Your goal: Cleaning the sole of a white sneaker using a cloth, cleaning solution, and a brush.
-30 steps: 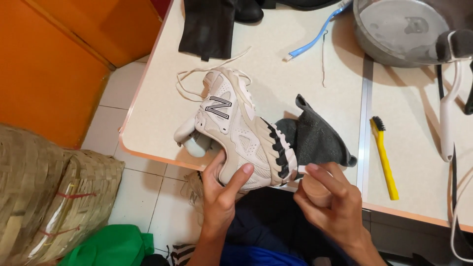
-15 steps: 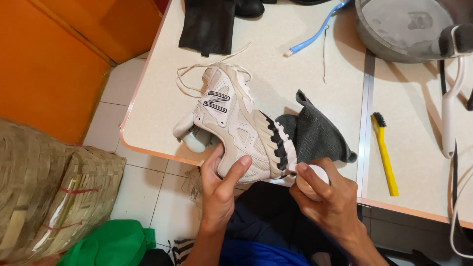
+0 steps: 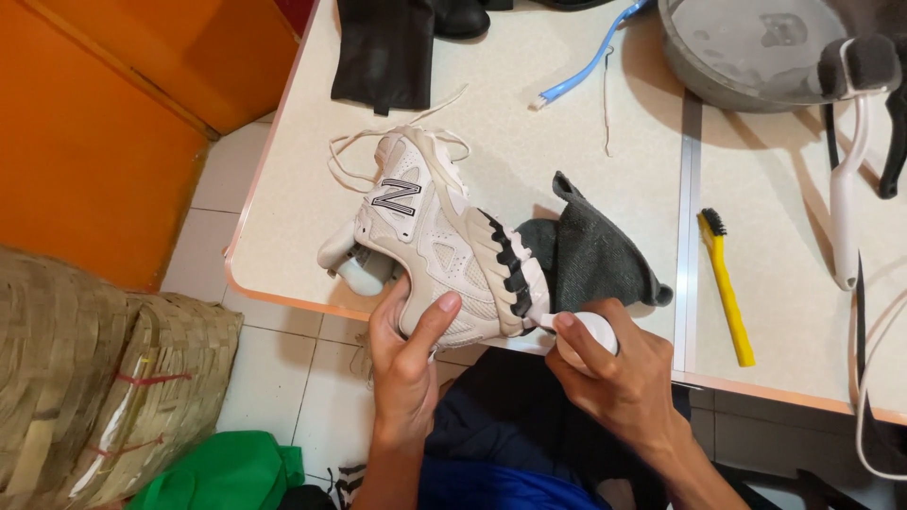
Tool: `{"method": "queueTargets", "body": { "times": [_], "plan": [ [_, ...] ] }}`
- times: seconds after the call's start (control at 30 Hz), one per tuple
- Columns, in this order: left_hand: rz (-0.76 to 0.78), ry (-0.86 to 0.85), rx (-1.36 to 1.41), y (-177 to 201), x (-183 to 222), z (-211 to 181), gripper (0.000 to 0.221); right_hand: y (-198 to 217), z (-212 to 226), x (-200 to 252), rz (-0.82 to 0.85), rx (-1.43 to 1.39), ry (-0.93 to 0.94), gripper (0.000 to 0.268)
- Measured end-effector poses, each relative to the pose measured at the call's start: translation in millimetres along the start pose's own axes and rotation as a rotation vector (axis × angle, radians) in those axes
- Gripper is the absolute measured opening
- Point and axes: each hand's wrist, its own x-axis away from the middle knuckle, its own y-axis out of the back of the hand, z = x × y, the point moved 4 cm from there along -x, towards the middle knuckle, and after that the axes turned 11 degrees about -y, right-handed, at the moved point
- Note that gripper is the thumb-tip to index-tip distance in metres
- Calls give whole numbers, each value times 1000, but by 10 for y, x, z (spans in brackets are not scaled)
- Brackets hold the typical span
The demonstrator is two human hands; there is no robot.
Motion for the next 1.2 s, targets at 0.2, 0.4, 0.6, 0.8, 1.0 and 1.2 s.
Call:
{"method": "queueTargets", "body": {
  "times": [0.2, 0.4, 0.6, 0.8, 1.0, 1.2],
  "plan": [
    [54, -17, 60, 51, -19, -3, 56, -7, 14, -8, -21, -1, -55, 78],
    [130, -68, 28, 74, -14, -1, 59, 76, 79, -125, -66, -105, -38, 69],
    [115, -57, 10, 75, 27, 35, 57, 105, -118, -334, 89, -39, -56, 59],
    [108, -21, 10, 49, 26, 45, 53, 86, -137, -389, 138, 9, 116, 56],
    [126, -12, 48, 34, 19, 18, 55, 70, -129, -317, 87, -12, 131, 66],
    [154, -92, 11, 145, -106, -8, 59, 379, -664, -211, 90, -715, -417, 58]
  ]
}}
